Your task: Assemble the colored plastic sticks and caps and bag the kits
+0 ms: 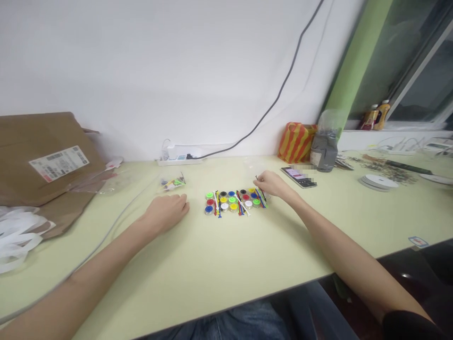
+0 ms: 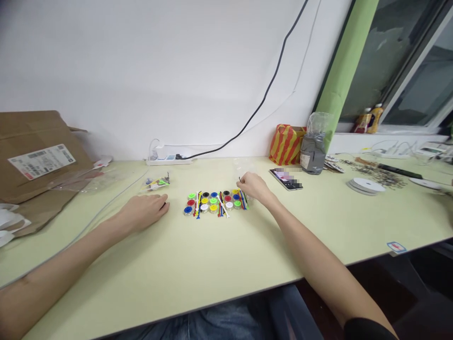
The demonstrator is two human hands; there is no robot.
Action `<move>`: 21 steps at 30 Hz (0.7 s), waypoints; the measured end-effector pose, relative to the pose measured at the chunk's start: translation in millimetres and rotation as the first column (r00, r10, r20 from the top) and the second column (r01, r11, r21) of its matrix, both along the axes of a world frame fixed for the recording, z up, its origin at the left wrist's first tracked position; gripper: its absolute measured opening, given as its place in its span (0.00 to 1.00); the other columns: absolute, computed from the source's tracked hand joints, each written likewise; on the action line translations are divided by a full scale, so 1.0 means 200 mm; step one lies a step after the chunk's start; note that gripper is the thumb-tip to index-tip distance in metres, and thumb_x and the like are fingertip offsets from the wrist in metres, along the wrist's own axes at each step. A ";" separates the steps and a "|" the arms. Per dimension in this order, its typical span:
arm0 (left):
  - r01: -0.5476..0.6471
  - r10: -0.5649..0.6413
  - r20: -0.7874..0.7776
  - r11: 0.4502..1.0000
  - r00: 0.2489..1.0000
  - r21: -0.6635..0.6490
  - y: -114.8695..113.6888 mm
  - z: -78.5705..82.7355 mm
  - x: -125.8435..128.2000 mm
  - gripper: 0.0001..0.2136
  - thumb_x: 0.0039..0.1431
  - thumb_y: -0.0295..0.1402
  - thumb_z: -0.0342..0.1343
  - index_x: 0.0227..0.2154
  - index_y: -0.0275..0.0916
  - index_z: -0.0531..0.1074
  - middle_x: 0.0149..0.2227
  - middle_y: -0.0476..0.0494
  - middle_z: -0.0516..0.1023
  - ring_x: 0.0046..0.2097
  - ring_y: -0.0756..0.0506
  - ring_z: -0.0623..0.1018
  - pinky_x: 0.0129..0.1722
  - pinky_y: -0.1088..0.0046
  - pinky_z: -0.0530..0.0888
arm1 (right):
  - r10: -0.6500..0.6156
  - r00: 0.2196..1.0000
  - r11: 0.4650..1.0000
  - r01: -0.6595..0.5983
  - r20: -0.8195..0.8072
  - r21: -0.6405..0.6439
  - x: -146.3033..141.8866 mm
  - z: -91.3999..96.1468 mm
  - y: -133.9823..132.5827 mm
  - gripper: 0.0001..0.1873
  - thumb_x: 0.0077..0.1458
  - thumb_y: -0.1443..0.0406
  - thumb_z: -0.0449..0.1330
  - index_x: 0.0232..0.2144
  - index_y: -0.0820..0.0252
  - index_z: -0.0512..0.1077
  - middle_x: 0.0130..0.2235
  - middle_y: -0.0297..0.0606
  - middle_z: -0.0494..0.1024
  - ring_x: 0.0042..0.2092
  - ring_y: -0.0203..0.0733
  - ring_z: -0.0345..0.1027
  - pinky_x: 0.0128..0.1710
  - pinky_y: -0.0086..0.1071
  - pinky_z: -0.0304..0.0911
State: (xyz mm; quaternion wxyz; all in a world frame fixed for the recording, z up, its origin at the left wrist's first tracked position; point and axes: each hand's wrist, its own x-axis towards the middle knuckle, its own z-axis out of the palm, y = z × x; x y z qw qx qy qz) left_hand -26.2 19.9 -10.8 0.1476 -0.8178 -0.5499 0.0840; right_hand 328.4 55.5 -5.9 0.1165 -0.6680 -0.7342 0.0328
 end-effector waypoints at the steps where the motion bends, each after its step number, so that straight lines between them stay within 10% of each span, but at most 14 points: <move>1: 0.002 -0.002 0.003 1.000 1.000 -0.002 0.00 0.00 0.01 0.21 0.69 0.38 0.34 0.36 0.35 0.71 0.36 0.33 0.79 0.39 0.35 0.80 0.35 0.61 0.71 | -0.007 1.000 1.000 0.007 0.020 -0.002 -0.01 0.00 0.00 0.19 0.60 0.59 0.52 0.25 0.63 0.77 0.28 0.44 0.79 0.29 0.39 0.66 0.28 0.32 0.48; 21: 0.007 -0.006 0.033 1.000 0.999 -0.012 -0.01 -0.01 0.00 0.20 0.68 0.38 0.33 0.37 0.36 0.71 0.37 0.34 0.79 0.40 0.37 0.80 0.34 0.63 0.71 | -0.073 0.994 0.997 0.076 0.080 -0.033 -0.05 -0.02 -0.02 0.22 0.63 0.57 0.51 0.28 0.62 0.79 0.34 0.50 0.82 0.33 0.43 0.72 0.28 0.32 0.49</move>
